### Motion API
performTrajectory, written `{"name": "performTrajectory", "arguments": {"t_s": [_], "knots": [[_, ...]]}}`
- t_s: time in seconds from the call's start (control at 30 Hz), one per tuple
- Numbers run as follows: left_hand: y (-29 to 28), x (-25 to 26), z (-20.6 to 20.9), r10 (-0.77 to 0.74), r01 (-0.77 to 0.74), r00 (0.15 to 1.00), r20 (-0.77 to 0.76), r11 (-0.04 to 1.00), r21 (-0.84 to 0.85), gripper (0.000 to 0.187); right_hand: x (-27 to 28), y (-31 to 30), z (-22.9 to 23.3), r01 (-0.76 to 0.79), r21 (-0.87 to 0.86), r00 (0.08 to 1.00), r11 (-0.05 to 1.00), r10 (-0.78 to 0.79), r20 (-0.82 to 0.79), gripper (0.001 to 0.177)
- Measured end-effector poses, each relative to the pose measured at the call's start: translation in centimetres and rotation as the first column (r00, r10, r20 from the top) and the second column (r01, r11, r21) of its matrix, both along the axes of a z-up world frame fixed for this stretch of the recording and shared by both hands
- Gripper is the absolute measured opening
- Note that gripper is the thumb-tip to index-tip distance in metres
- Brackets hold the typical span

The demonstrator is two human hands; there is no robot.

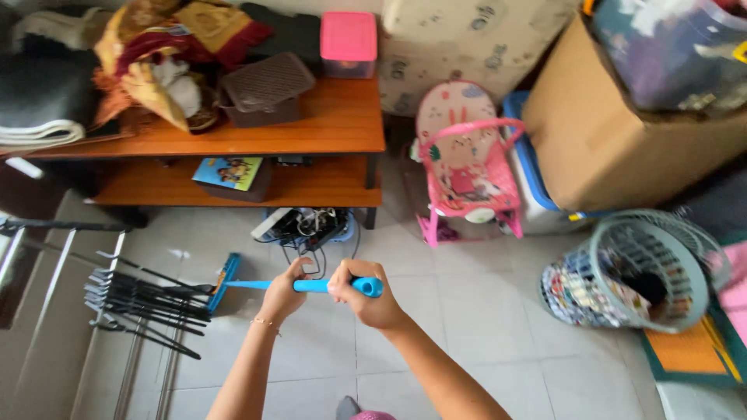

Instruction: Sweeping the tiled floor using a long-handled brush tool.

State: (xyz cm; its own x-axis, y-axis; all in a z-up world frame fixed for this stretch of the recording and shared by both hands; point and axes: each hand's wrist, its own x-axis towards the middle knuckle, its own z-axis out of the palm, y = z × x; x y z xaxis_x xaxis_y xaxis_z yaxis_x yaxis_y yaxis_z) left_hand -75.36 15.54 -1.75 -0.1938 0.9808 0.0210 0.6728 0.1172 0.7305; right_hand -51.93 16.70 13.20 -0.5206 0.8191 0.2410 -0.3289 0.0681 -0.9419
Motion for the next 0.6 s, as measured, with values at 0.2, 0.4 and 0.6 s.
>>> {"name": "performTrajectory", "arguments": {"t_s": [0.2,0.4,0.6], "knots": [[1.7,8.1,2.4,-0.351,0.333,0.936,-0.015,0.902,-0.275,0.012,9.0,0.9,4.7,0.066,0.106,0.986,0.992,-0.082,0.148,0.021],[0.2,24.1,9.4,-0.538,0.703,0.610,0.582,0.706,-0.084,0.024,18.7,-2.3,18.0,0.132,0.007,0.959,0.991,-0.130,0.253,0.027],[-0.3,33.0,8.9,-0.677,0.721,0.493,0.547,0.670,0.179,0.019,20.6,-3.8,15.2,0.205,0.335,0.721,0.920,-0.373,0.584,0.027]]}}
